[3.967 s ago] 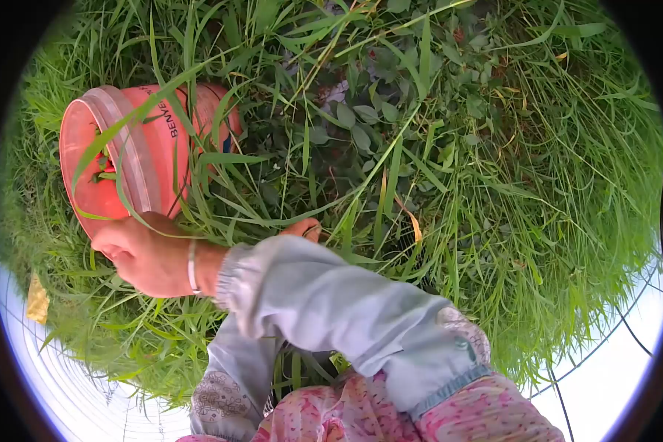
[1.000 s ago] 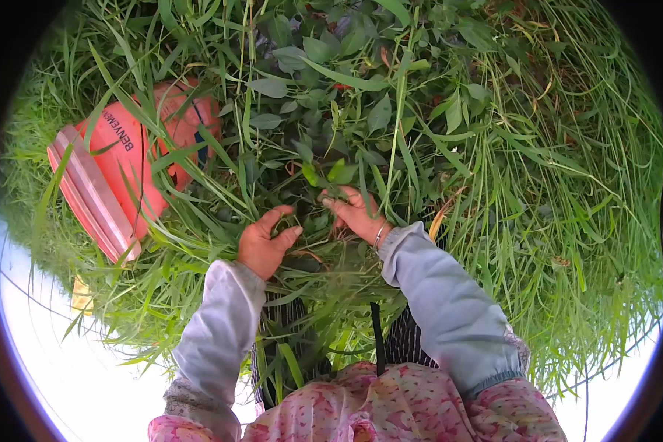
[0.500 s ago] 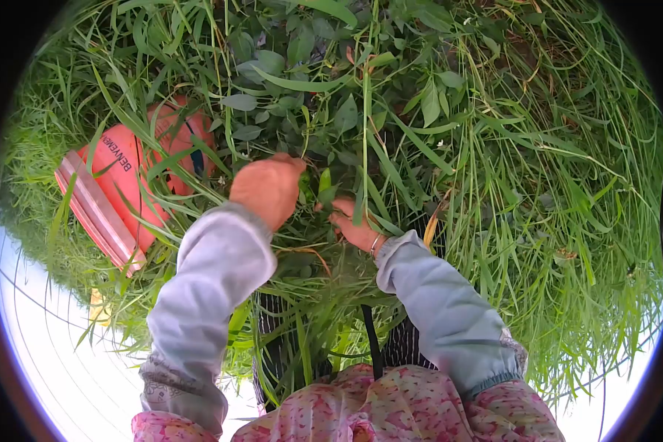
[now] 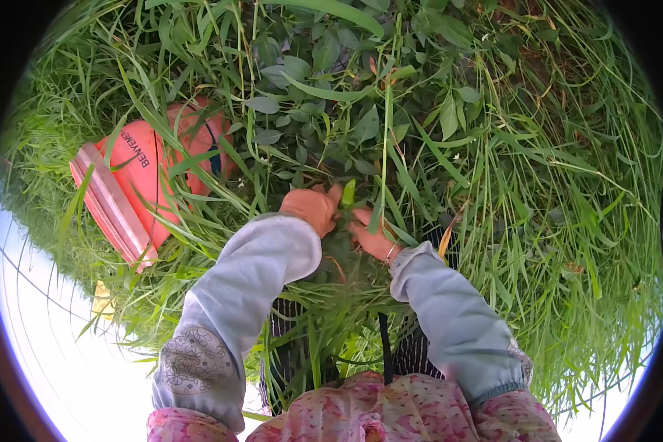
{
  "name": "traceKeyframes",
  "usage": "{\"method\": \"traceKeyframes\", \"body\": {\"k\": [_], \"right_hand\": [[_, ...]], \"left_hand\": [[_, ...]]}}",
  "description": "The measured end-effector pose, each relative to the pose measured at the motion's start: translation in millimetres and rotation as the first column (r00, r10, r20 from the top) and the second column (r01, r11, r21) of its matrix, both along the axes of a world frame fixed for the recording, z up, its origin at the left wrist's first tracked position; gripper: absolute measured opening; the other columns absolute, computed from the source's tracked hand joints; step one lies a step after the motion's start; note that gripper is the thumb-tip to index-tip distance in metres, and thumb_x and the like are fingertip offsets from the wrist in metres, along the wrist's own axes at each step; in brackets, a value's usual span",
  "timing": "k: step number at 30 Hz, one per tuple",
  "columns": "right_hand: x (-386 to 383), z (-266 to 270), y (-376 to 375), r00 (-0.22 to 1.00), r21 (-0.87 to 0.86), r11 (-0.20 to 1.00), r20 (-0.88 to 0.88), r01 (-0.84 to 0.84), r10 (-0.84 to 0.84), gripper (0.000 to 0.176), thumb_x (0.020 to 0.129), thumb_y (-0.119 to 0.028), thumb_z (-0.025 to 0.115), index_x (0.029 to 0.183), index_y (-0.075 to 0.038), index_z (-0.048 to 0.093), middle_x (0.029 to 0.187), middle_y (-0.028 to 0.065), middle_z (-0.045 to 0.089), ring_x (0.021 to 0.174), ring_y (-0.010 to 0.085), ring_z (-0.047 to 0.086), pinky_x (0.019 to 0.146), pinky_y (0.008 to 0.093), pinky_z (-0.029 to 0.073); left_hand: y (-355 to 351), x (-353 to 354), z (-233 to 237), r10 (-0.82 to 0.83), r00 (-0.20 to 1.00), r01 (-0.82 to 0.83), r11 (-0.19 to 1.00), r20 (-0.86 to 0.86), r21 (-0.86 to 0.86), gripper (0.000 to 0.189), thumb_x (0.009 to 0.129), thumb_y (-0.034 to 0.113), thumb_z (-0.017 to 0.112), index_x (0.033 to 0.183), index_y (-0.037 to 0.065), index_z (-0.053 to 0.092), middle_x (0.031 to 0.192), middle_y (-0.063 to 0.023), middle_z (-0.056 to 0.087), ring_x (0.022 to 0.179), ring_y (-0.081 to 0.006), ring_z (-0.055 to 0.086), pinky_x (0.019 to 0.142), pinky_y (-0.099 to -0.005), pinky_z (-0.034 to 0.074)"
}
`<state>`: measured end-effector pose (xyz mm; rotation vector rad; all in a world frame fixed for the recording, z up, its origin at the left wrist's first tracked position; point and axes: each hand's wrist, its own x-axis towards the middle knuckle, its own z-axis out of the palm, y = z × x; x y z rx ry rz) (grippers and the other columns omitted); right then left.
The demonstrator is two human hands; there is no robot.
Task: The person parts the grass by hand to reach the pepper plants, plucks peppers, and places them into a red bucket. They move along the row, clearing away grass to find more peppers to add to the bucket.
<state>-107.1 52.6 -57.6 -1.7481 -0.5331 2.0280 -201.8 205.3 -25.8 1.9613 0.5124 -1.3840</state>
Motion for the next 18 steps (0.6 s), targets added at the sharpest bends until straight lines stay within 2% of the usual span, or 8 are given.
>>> {"method": "traceKeyframes", "body": {"k": [5, 8, 9, 11, 13, 14, 16, 18], "right_hand": [[-6.8, -8.8, -3.8, 0.999, 0.076, 0.996, 0.004, 0.036, -0.036, 0.036, 0.079, -0.006, 0.055, 0.115, -0.003, 0.054, 0.113, 0.0183, 0.056, 0.101, 0.0338, 0.055, 0.084, 0.0383, 0.045], [-4.3, 0.5, 5.5, 0.998, -0.02, 0.998, 0.023, -0.064, 0.064, 0.035, 0.079, -0.003, 0.055, 0.114, -0.003, 0.055, 0.113, 0.0173, 0.056, 0.1, 0.0333, 0.055, 0.085, 0.0351, 0.045], [-3.4, 0.0, 6.9, 0.999, 0.033, 0.999, -0.014, -0.028, 0.029, 0.035, 0.079, -0.002, 0.054, 0.114, -0.003, 0.055, 0.11, 0.0169, 0.057, 0.099, 0.0322, 0.056, 0.084, 0.0339, 0.044], [-2.5, -3.1, 5.0, 0.995, 0.131, 0.99, -0.095, 0.047, -0.035, 0.035, 0.08, -0.001, 0.054, 0.114, -0.004, 0.055, 0.105, 0.0159, 0.059, 0.096, 0.0299, 0.057, 0.082, 0.0316, 0.044], [-6.4, -1.9, 2.6, 0.99, 0.164, 0.979, -0.086, 0.121, -0.108, 0.034, 0.08, 0.0, 0.054, 0.114, -0.006, 0.056, 0.099, 0.0145, 0.059, 0.092, 0.0274, 0.058, 0.079, 0.031, 0.044], [-6.9, -1.9, 3.0, 0.986, 0.182, 0.971, -0.081, 0.158, -0.145, 0.034, 0.08, 0.0, 0.053, 0.114, -0.007, 0.056, 0.095, 0.0138, 0.059, 0.09, 0.0261, 0.059, 0.078, 0.0307, 0.044], [-2.8, 0.2, 6.6, 0.995, 0.048, 0.995, -0.065, 0.083, -0.08, 0.032, 0.081, 0.0, 0.054, 0.112, -0.008, 0.056, 0.091, 0.0129, 0.059, 0.083, 0.0242, 0.059, 0.073, 0.0317, 0.045], [-3.9, 2.2, 7.1, 0.997, 0.023, 0.998, -0.061, 0.051, -0.049, 0.03, 0.082, 0.001, 0.053, 0.11, -0.008, 0.057, 0.085, 0.0087, 0.058, 0.072, 0.0179, 0.055, 0.064, 0.0295, 0.044]], "left_hand": [[-13.2, -24.1, 14.1, 0.034, 0.996, -0.041, 0.995, 0.086, 0.091, 0.049, 0.082, 0.026, 0.056, 0.127, 0.012, 0.041, 0.1, -0.0175, 0.058, 0.073, -0.0292, 0.063, 0.063, -0.0391, 0.049], [-31.3, -61.8, -16.7, 0.22, 0.903, -0.248, 0.968, 0.369, 0.031, 0.043, 0.079, 0.028, 0.061, 0.117, 0.012, 0.051, 0.102, -0.0154, 0.058, 0.074, -0.0266, 0.062, 0.067, -0.0352, 0.05], [-31.9, -65.5, -20.6, 0.408, 0.885, -0.401, 0.913, 0.226, -0.076, 0.04, 0.079, 0.028, 0.063, 0.115, 0.013, 0.053, 0.102, -0.0133, 0.059, 0.075, -0.0248, 0.062, 0.069, -0.0331, 0.05], [-15.8, -55.0, -11.6, 0.686, 0.718, -0.694, 0.689, -0.119, -0.208, 0.036, 0.077, 0.028, 0.066, 0.109, 0.014, 0.056, 0.101, -0.0091, 0.059, 0.079, -0.0213, 0.06, 0.073, -0.0289, 0.049], [-30.1, -67.0, -32.6, 0.917, 0.374, -0.768, 0.388, 0.134, -0.509, 0.036, 0.076, 0.025, 0.067, 0.109, 0.013, 0.056, 0.098, -0.0068, 0.06, 0.081, -0.0181, 0.059, 0.073, -0.0272, 0.048], [-32.2, -65.7, -34.4, 0.946, 0.28, -0.887, 0.192, -0.16, -0.419, 0.037, 0.078, 0.023, 0.065, 0.111, 0.012, 0.054, 0.096, -0.0072, 0.06, 0.082, -0.0196, 0.059, 0.073, -0.0278, 0.048], [-25.0, -49.6, -25.2, 0.811, -0.2, -0.978, -0.202, -0.55, 0.058, 0.038, 0.08, 0.019, 0.06, 0.116, 0.011, 0.05, 0.093, -0.0079, 0.059, 0.082, -0.0226, 0.059, 0.073, -0.029, 0.048], [-32.9, -64.0, -32.7, 0.921, 0.301, -0.926, 0.221, -0.246, -0.306, 0.04, 0.082, 0.017, 0.056, 0.119, 0.011, 0.045, 0.088, -0.0097, 0.057, 0.079, -0.0276, 0.057, 0.072, -0.0316, 0.047]]}}
